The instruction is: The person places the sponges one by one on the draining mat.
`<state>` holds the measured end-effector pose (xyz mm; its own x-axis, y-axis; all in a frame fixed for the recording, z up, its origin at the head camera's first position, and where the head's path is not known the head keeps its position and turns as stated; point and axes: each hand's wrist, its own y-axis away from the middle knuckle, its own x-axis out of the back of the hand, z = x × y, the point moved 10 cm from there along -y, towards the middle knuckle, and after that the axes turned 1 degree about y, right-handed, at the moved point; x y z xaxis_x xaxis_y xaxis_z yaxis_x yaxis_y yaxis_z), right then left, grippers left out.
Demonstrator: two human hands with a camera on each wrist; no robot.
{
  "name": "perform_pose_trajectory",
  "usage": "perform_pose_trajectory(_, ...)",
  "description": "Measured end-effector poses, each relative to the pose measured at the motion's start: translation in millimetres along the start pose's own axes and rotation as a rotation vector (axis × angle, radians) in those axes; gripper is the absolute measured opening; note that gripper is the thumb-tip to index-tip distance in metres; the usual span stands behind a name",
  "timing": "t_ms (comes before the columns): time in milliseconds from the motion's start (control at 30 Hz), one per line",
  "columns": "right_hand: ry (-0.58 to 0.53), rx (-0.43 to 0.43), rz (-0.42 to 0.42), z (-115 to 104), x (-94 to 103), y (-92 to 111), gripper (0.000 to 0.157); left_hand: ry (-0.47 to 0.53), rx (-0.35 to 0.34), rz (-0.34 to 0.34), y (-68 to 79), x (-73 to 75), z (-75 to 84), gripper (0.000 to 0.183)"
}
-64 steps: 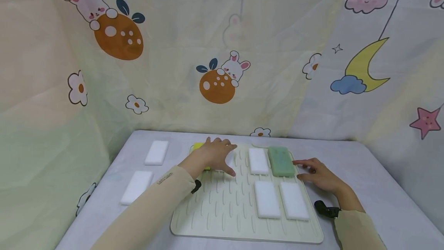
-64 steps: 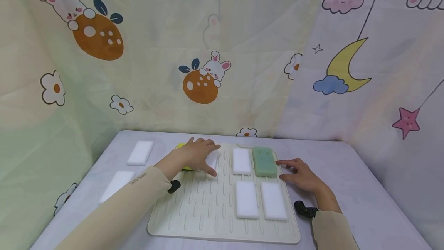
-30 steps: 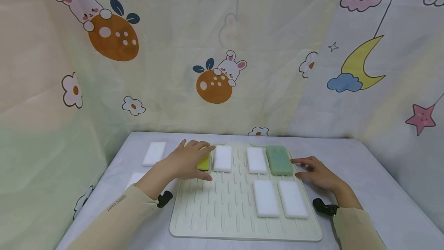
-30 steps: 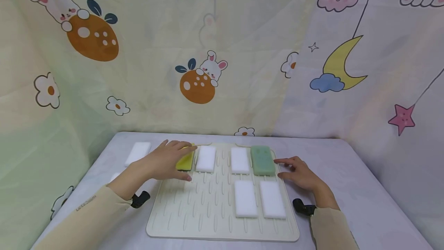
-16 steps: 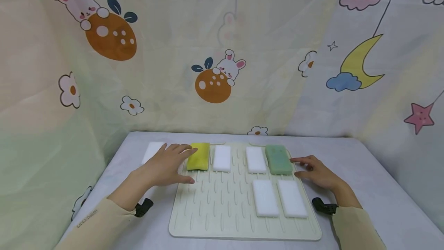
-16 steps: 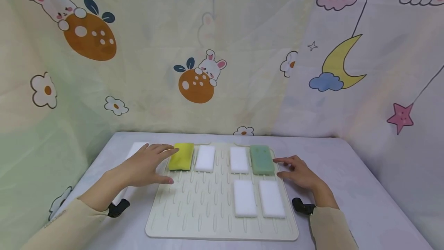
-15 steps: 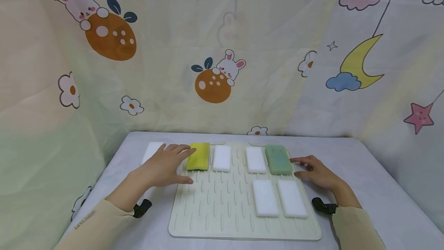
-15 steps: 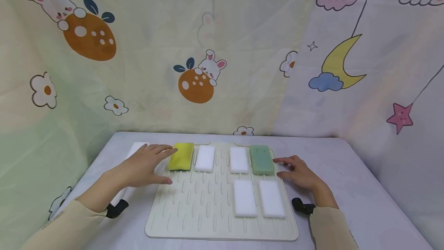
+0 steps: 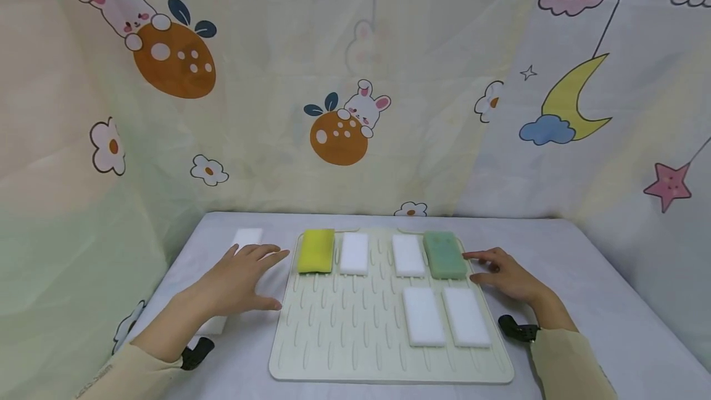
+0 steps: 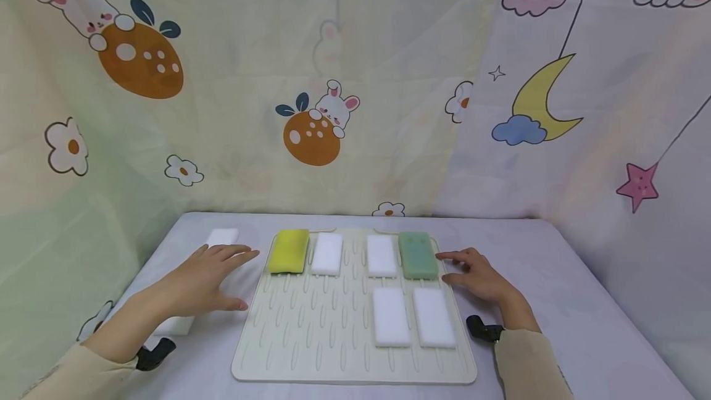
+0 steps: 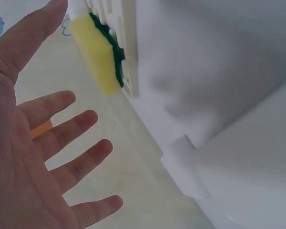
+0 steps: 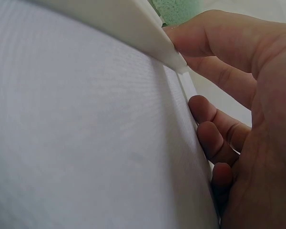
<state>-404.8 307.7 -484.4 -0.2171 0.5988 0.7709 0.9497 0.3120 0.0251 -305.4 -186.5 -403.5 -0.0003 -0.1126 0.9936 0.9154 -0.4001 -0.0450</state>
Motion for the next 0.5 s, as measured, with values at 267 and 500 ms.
perform_pose_trajectory(267,0.004,-0.005,-0.002,0.5,-1.1,-0.1,0.055,-0.009,0.028,-0.027,17.6,-3.9,-15.5,0.095)
perform_pose_trajectory(500,-0.005,0.005,-0.001,-1.5,-1.6,-0.2,0.054,0.007,0.066,-0.06,25.8,-7.4,-26.5,0.096)
